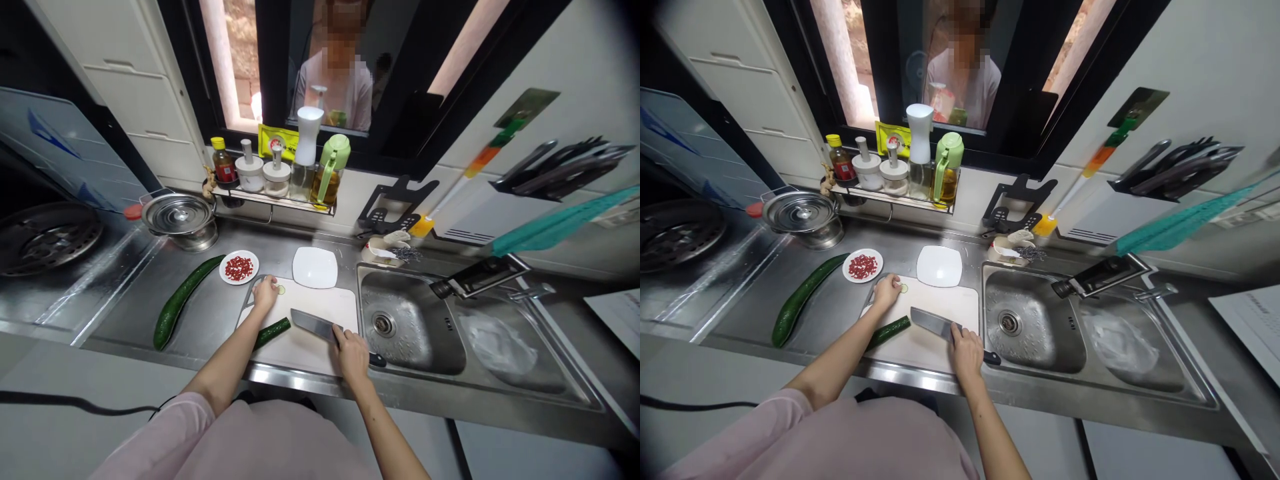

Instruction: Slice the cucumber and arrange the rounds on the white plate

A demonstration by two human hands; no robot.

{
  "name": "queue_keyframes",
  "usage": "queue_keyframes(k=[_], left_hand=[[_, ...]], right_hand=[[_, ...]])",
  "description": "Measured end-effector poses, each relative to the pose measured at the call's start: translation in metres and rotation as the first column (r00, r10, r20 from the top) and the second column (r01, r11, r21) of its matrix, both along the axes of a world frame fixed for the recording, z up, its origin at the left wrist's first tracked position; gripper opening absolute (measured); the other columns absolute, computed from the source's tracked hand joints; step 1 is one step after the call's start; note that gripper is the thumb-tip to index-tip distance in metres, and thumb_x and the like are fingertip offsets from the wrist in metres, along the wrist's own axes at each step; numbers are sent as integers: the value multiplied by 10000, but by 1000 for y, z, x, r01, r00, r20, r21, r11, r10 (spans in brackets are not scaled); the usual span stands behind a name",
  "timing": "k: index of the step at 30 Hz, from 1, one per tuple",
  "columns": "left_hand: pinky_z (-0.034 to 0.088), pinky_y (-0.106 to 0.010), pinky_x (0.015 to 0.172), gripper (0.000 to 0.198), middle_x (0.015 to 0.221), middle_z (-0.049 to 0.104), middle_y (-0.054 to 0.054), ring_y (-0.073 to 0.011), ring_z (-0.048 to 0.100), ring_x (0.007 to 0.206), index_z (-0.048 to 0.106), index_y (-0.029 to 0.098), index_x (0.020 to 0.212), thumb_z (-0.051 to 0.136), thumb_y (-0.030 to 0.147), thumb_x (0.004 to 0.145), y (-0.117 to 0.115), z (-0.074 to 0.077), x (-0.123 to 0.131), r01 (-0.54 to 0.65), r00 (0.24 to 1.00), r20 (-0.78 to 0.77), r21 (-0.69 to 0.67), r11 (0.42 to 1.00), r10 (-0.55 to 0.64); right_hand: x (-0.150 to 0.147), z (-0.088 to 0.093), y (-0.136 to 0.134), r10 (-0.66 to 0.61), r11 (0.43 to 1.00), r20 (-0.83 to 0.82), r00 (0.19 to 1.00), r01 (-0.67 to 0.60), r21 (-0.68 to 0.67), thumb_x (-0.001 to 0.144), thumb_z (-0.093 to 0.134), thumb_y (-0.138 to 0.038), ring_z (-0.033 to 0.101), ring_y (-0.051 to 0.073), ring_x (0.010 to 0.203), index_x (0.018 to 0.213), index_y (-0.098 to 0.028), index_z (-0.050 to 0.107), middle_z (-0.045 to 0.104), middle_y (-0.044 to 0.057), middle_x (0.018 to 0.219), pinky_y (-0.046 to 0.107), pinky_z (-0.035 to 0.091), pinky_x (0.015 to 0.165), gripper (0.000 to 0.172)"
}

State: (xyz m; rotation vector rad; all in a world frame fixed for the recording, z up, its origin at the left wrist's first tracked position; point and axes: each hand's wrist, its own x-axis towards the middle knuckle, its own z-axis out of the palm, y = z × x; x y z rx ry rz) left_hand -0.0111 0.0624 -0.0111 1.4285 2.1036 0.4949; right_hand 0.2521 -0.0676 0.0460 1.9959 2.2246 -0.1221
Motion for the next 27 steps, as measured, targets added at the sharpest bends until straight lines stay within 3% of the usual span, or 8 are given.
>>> queue_keyframes(k=[5,14,21,23,27], left_hand=[[382,-332,850,195,844,694,-23,-213,632,893,613,231,963,574,167,783,1,-1,0,-3,999,-44,0,1000,3],[375,-380,878,129,995,670,-72,-250,587,998,667,221,870,611,313,799,0,1,-3,14,991,-129,-28,1000,-17],[372,-385,891,171,1007,677,-92,-263,583,1019,723,227,822,609,351,793,-1,5,-4,15,993,-118,-23,1000,-17],[377,-372,883,167,988,680,-73,-245,597,981,723,236,832,613,353,788,-3,6,-6,-38,997,-62,-8,999,37],[400,-338,846,205,904,677,-28,-197,609,871,702,249,938,567,353,825,-12,7,-13,-265,963,89,108,958,256]], right_hand=[[-1,-2,3,-20,1000,-9,1000,20,-15,883,539,-221,578,195,905,1289,-269,583,656,69,946,291,340,780,412],[-4,-2,7,-33,999,-21,999,33,-32,882,538,-233,572,190,925,1293,-272,577,657,71,956,285,339,790,415],[-8,0,7,-44,998,-30,999,43,-35,903,510,-231,584,186,915,1276,-266,590,669,68,963,280,337,791,383],[-9,0,7,-63,997,-38,997,61,-45,895,515,-222,588,184,916,1270,-271,593,673,60,965,275,337,793,386],[-13,1,9,-96,994,-71,993,91,-66,877,526,-213,595,179,934,1266,-276,592,680,54,981,263,339,793,399]])
